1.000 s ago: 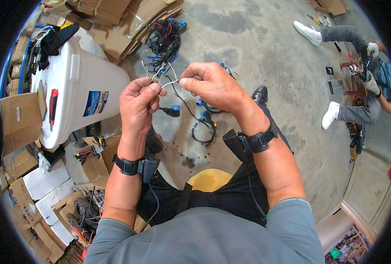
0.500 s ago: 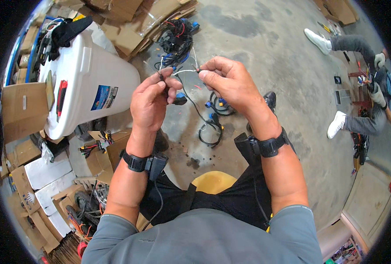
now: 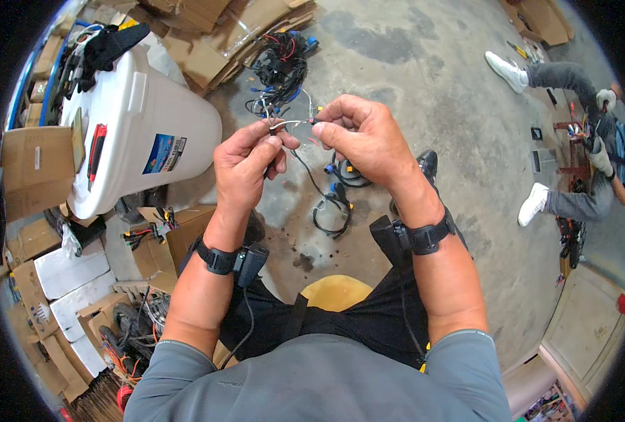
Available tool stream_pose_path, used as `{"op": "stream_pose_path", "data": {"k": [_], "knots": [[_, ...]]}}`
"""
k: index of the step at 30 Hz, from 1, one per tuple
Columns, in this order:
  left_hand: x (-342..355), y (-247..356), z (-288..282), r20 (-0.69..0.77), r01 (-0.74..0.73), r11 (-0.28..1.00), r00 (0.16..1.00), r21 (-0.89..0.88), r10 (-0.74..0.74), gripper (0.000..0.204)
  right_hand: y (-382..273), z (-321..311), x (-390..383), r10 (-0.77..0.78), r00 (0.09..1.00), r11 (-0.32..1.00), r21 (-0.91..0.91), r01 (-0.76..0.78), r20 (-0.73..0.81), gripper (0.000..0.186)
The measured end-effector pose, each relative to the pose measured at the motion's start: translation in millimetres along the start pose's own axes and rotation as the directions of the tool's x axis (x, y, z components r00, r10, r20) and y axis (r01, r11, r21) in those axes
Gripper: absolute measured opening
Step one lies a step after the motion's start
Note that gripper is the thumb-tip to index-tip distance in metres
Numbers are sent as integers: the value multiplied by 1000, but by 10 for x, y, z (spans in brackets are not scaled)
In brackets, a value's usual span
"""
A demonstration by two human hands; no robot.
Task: Repairing a wiring harness by cutting and splicing wires.
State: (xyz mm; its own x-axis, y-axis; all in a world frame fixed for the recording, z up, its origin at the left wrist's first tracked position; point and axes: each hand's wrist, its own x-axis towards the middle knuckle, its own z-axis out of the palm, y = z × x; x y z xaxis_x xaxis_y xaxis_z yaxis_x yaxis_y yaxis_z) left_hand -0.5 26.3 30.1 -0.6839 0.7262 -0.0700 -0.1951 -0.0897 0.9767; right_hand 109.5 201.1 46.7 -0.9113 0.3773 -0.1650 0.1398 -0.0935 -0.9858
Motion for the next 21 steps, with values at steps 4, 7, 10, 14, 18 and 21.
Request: {"op": "stream_pose_path", "data": {"k": [4,7,10,14,18,21], "knots": [[21,-8,0,-31,5,999,999,-38,-7,24,-45,9,-19,50,999,999,-9,-50,14,18],[36,-25,6,-41,-1,997,999,-80,-2,24,-34,-5,-17,63,997,998,18,-64,49,20],[28,-30,22,-66,-11,996,998,-91,5,24,-28,12,-15,50,999,997,65,-50,9,23],[17,-34,-5,-98,-51,996,994,-69,44,21,-74,45,-35,1,1000,997,81,0,-4,25],[10,-12,3,-142,-20,999,990,-41,14,18,-93,82,-58,-68,998,989,136,65,19,28],[10,-21,6,-149,-58,989,988,-138,37,17,-39,76,-40,-93,995,990,114,88,41,28]]}}
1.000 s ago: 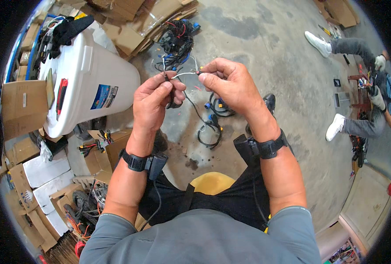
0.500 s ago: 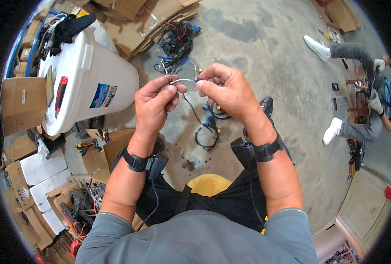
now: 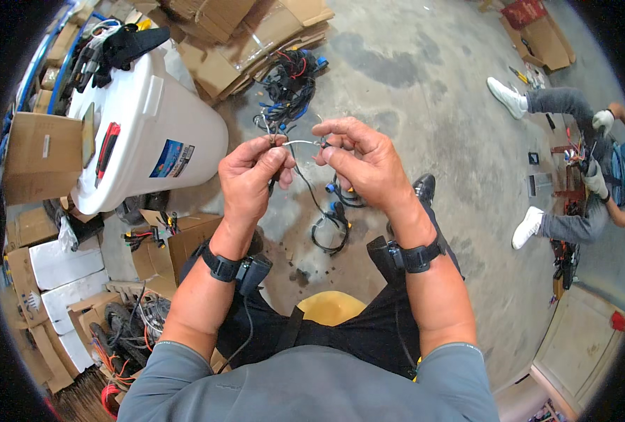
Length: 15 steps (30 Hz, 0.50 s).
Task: Repairing a wiring harness by cutting and splicing wires.
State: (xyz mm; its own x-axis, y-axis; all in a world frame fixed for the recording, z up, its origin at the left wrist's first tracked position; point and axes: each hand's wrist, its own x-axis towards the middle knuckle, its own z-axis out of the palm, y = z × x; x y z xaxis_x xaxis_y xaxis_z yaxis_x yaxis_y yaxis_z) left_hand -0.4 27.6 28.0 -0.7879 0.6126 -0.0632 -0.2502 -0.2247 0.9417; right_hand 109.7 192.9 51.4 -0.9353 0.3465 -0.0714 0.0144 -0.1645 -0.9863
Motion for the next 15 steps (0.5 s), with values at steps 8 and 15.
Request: {"op": "stream_pose_path", "data": {"k": [8,15], "knots": [[-12,-34,23,-12,-116,976,993,185,121,21,37,68,32,-44,999,993,-108,43,-4,17],[-23,-26,20,40,-122,949,993,291,115,23,109,93,63,-81,994,985,-158,69,-69,12]]}}
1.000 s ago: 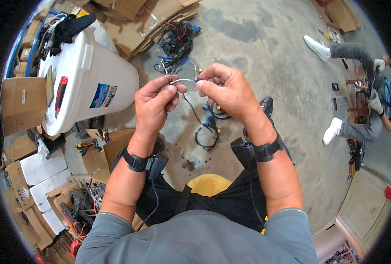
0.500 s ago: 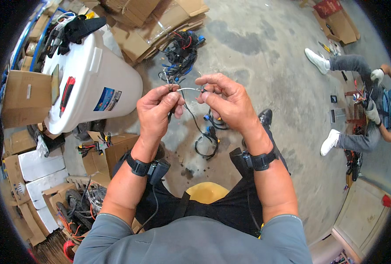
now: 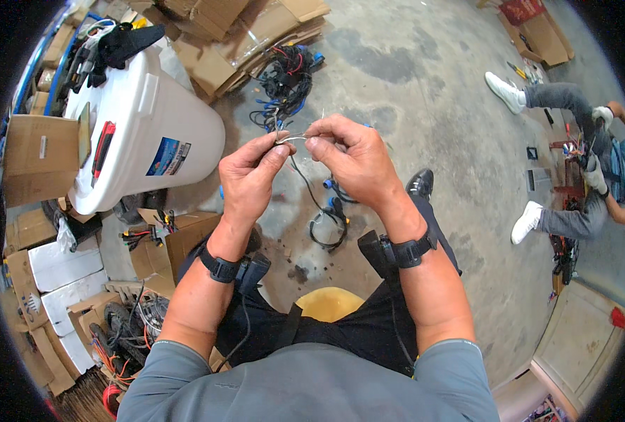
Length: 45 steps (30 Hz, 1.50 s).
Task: Repairing a wiring harness by cutting and splicing wires.
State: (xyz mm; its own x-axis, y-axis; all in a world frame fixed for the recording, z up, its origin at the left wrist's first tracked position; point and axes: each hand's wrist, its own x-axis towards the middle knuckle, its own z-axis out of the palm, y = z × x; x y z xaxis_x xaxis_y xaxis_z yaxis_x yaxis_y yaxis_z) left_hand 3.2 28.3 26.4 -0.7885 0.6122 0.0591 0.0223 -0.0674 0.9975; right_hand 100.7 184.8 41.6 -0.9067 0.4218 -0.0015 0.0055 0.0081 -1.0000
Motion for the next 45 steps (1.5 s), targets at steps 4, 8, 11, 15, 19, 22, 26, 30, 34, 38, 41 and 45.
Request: {"op": "stream_pose_path", "data": {"k": [4,8,11,15,19,22,26,30,34,38,41,45], "knots": [[10,-26,-16,35,-29,998,999,61,27,25,42,-12,10,-52,999,998,-37,51,-12,11],[-4,4,4,49,-13,997,999,76,9,27,-5,-5,1,-48,999,996,-71,46,-24,10],[0,-14,2,55,-32,994,998,100,26,27,-32,5,-1,-57,998,993,-102,55,-24,9],[12,9,7,61,-49,988,997,145,41,26,-19,11,-2,-58,998,995,-81,55,-34,9],[20,-25,13,45,-50,986,998,157,44,25,-15,-10,-7,-46,999,995,-89,43,-23,9],[23,-26,27,29,-39,990,999,136,35,23,-16,-8,-5,-55,998,993,-103,52,-27,10],[10,-41,7,1,-19,996,1000,88,19,20,-33,6,-21,-52,999,992,-119,51,-3,11],[-1,4,30,-22,-3,996,1000,90,5,19,-34,70,-42,83,997,996,23,-83,8,13],[-19,-24,-27,-35,-52,983,998,178,59,17,3,145,-31,112,994,990,83,-111,-4,20],[-15,40,-43,51,-233,898,972,374,230,15,-21,49,46,181,980,961,196,-195,85,22],[-5,88,-38,110,-357,845,933,397,343,13,3,-21,78,273,947,904,292,-312,168,24],[13,110,-67,179,-419,806,908,418,379,11,14,-41,64,288,915,814,432,-389,283,27]]}}
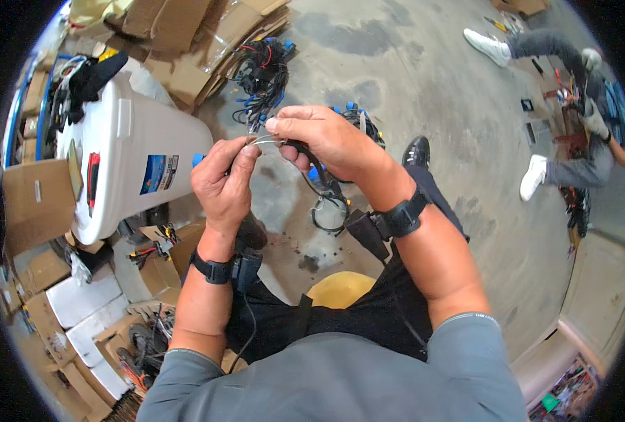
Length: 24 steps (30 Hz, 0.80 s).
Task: Repairing a wiring harness by cutting and splicing wires.
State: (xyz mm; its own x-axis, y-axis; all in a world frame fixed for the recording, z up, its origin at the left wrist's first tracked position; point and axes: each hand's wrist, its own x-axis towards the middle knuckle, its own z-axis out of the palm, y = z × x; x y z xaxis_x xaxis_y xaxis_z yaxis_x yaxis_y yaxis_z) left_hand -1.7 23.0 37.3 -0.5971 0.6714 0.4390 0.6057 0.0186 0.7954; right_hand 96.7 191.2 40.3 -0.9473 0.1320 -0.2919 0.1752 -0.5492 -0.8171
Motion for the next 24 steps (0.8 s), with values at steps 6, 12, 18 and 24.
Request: {"op": "stream_pose_path", "data": {"k": [6,12,18,24], "knots": [[-33,-27,-7,24,16,1000,1000,-14,-16,12,0,-85,-20,4,994,996,-87,5,109,27],[-19,2,-2,56,42,997,998,-65,-38,11,-6,-111,-29,-21,989,997,-74,32,147,22],[7,33,-7,63,51,993,997,-108,-45,9,-61,-104,-35,-47,991,949,-305,83,123,21],[1,62,-35,99,76,994,993,-78,-68,8,-49,-28,-65,-373,914,627,-683,375,160,19]]}}
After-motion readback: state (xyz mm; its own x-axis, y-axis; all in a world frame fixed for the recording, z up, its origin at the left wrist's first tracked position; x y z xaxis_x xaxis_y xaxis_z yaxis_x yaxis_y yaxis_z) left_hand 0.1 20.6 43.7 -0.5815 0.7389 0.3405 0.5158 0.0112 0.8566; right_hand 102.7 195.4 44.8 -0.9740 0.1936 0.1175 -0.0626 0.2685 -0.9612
